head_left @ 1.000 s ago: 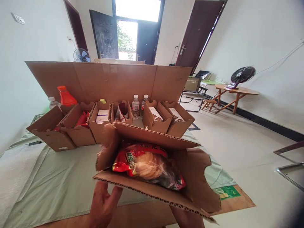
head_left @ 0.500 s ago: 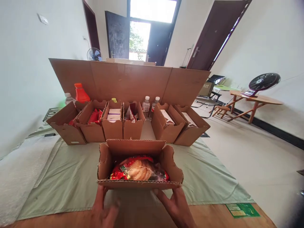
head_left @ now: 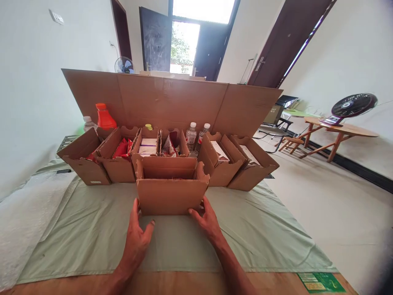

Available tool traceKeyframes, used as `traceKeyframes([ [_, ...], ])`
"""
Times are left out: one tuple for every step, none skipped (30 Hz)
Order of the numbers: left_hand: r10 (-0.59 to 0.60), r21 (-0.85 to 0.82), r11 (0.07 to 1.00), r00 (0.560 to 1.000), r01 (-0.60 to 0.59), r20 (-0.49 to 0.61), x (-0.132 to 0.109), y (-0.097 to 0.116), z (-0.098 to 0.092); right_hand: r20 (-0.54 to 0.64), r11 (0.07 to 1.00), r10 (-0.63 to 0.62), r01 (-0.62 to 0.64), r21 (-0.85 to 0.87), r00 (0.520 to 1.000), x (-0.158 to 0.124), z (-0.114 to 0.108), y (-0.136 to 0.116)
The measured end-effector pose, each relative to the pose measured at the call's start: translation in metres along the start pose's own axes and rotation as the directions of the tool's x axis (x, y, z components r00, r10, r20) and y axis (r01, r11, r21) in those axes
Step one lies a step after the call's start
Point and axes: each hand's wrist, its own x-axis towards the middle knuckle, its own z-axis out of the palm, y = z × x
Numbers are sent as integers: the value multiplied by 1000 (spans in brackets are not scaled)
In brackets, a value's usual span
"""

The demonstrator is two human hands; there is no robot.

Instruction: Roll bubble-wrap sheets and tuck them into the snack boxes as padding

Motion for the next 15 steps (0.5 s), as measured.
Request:
traceKeyframes([
  [-25, -3, 1000, 1000, 25, -1, -3, -6, 1, -8, 1000, 7, -7, 5, 1000, -3, 2, 7],
  [-61, -5, 998, 998, 61, -2, -6, -11, 2, -12, 1000, 12, -12, 7, 1000, -6, 3, 13],
  [-96, -3, 995, 995, 96, 0, -8, -14, 3, -13, 1000, 16, -16, 6, 1000, -9, 5, 18],
  [-114, -4, 993, 993, 114, 3, -8, -16, 4, -18, 1000, 18, -18, 5, 1000, -11, 6, 22],
  [-123, -5, 992, 992, 123, 5, -7, -17, 5, -22, 1000, 20, -19, 4, 1000, -12, 7, 25],
  [-129, -3, 992, 992, 129, 1, -4, -17, 7, -25, 1000, 20, -20, 3, 999, -12, 9, 28],
  [-135, 0, 991, 991, 135, -5, -1, -16, 8, -25, 1000, 20, -20, 4, 999, -13, 10, 31],
  [-140, 4, 990, 990, 140, -12, 3, -14, 9, -23, 1000, 18, -18, 6, 1000, -13, 11, 34],
  [-142, 10, 990, 990, 142, -19, 7, -12, 10, -21, 1000, 15, -15, 8, 1000, -13, 12, 37],
  [-140, 17, 990, 990, 141, -25, 10, -11, 10, -19, 1000, 13, -12, 12, 1000, -13, 13, 41],
  [-134, 24, 991, 991, 134, -25, 12, -10, 10, -18, 1000, 10, -10, 15, 1000, -14, 14, 44],
  [-122, 28, 992, 992, 123, -23, 13, -9, 9, -17, 1000, 9, -9, 18, 1000, -14, 15, 48],
  [-112, 27, 993, 994, 112, -17, 14, -9, 8, -16, 1000, 8, -8, 20, 1000, -14, 15, 51],
  [-106, 23, 994, 994, 106, -9, 14, -9, 6, -16, 1000, 7, -7, 21, 1000, -13, 16, 54],
  [-108, 16, 994, 994, 108, 1, 14, -9, 5, -16, 1000, 5, -5, 21, 1000, -13, 16, 56],
])
